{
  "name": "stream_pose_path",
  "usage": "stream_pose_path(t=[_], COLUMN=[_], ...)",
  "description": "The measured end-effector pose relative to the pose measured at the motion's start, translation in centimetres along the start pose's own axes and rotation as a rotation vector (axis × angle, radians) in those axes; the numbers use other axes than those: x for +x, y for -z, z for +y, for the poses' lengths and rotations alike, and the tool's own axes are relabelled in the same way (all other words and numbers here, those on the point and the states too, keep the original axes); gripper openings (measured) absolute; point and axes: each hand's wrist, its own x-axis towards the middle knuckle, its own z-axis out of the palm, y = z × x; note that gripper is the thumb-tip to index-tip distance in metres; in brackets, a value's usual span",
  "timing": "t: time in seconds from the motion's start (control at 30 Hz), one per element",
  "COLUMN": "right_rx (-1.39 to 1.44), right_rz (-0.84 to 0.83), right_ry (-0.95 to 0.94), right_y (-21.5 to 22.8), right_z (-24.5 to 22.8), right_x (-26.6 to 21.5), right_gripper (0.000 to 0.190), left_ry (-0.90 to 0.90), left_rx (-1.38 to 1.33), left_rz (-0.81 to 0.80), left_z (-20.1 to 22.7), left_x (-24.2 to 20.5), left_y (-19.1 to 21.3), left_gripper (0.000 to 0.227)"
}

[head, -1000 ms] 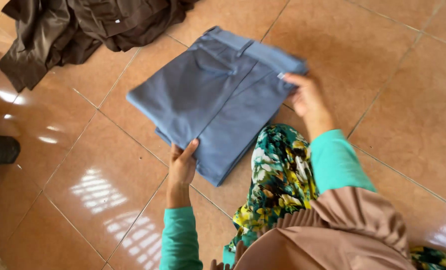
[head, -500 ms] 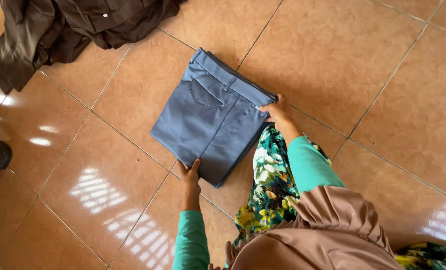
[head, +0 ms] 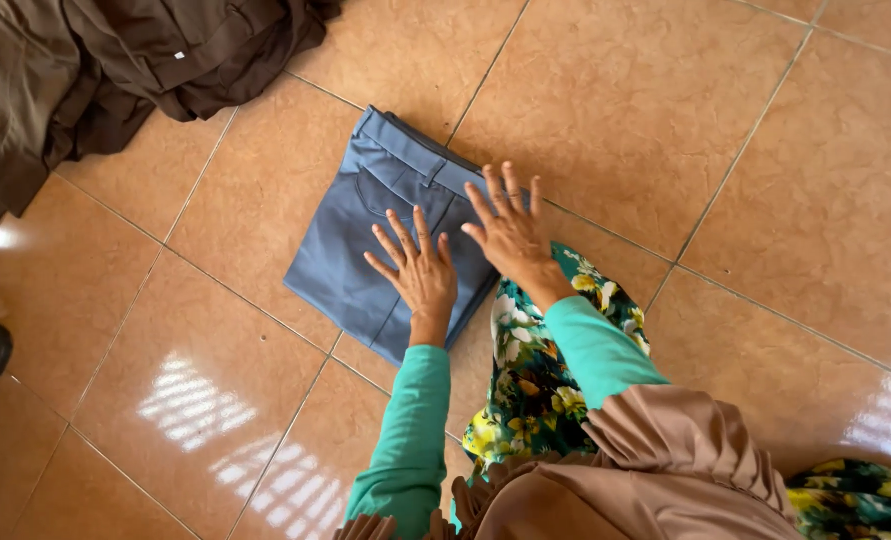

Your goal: Folding grey trousers into neat rectangles and stacking them on the floor in a sewing factory environment.

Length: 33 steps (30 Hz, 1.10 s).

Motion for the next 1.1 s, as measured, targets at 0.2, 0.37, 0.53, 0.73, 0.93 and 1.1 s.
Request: stream_pose_path(t=[0.2, 0.37, 0.53, 0.73, 0.93, 1.1], right_rx=[-0.010, 0.019, -0.015, -0.088, -0.099, -0.085], right_rz=[-0.287, -0.255, -0.144, -0.047, -0.013, -0.013], right_ry=[0.000, -0.052, -0.169, -0.373, -0.447, -0.544], right_y=[-1.6, -0.4, 0.7, 2.0, 1.0, 1.7], right_z=[-1.0, 0.8, 6.4, 13.5, 16.0, 18.9], right_x=[-0.5, -0.8, -3.3, -8.6, -11.2, -13.9], right_gripper=[0.064, 0.064, 0.066, 0.063, 0.065, 0.065], left_ry=[0.037, 0.017, -0.106, -0.292, -0.319, -0.380], left_rx=[0.005, -0.005, -0.061, -0.117, -0.119, -0.172], left_rz=[-0.090, -0.067, -0.023, 0.046, 0.040, -0.013], left_z=[0.1, 2.2, 8.7, 16.8, 18.3, 21.7], left_x=[-0.5, 0.1, 0.6, -0.5, -1.3, -3.2], left_y=[-2.8, -2.6, -3.4, -3.5, -4.1, -4.6], left_gripper=[0.062, 0.062, 0.063, 0.063, 0.058, 0.065])
